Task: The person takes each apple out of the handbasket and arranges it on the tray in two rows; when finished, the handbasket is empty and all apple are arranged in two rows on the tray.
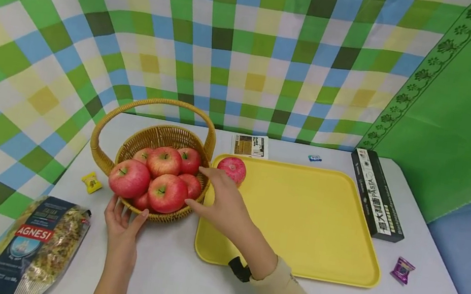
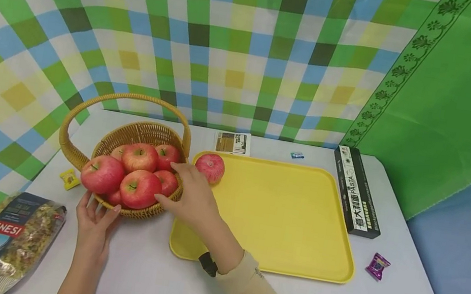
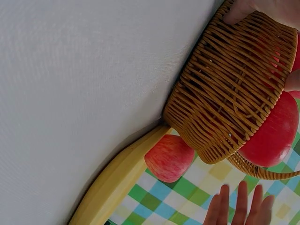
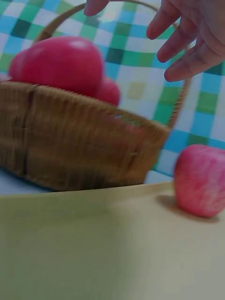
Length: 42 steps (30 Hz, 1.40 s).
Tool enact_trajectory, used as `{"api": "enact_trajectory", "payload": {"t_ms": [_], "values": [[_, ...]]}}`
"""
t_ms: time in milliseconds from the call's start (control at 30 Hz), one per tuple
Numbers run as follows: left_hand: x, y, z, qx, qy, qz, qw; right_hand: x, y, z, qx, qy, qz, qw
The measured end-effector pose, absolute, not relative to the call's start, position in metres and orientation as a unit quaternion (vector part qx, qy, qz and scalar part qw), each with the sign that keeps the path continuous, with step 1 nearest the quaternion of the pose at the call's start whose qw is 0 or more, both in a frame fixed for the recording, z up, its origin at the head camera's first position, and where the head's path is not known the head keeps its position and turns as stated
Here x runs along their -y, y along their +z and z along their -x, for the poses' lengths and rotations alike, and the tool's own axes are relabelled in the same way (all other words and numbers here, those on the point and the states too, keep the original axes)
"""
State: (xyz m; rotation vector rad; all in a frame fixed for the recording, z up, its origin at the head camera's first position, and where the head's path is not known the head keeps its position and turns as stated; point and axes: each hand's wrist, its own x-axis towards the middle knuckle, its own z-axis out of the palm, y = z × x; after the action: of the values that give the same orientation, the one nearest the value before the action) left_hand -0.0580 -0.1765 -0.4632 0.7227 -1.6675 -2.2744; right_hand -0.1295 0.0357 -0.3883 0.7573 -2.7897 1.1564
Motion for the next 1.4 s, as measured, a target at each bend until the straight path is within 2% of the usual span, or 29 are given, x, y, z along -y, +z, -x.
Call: {"api": "enact_trajectory", "payload": {"t_ms": [433,1100,1400], "values": [[0.176,-0.464,0.057,0.569,-0.778,-0.238,0.121,-0.001,-0.409,0.120,0.882,0.359,-0.303,0.020],[0.177,-0.466,0.057,0.567,-0.779,-0.236,0.124,0.018,-0.422,0.126,0.893,0.347,-0.286,0.034],[0.178,-0.466,0.058,0.566,-0.779,-0.240,0.123,0.015,-0.422,0.126,0.886,0.385,-0.260,0.018]]}}
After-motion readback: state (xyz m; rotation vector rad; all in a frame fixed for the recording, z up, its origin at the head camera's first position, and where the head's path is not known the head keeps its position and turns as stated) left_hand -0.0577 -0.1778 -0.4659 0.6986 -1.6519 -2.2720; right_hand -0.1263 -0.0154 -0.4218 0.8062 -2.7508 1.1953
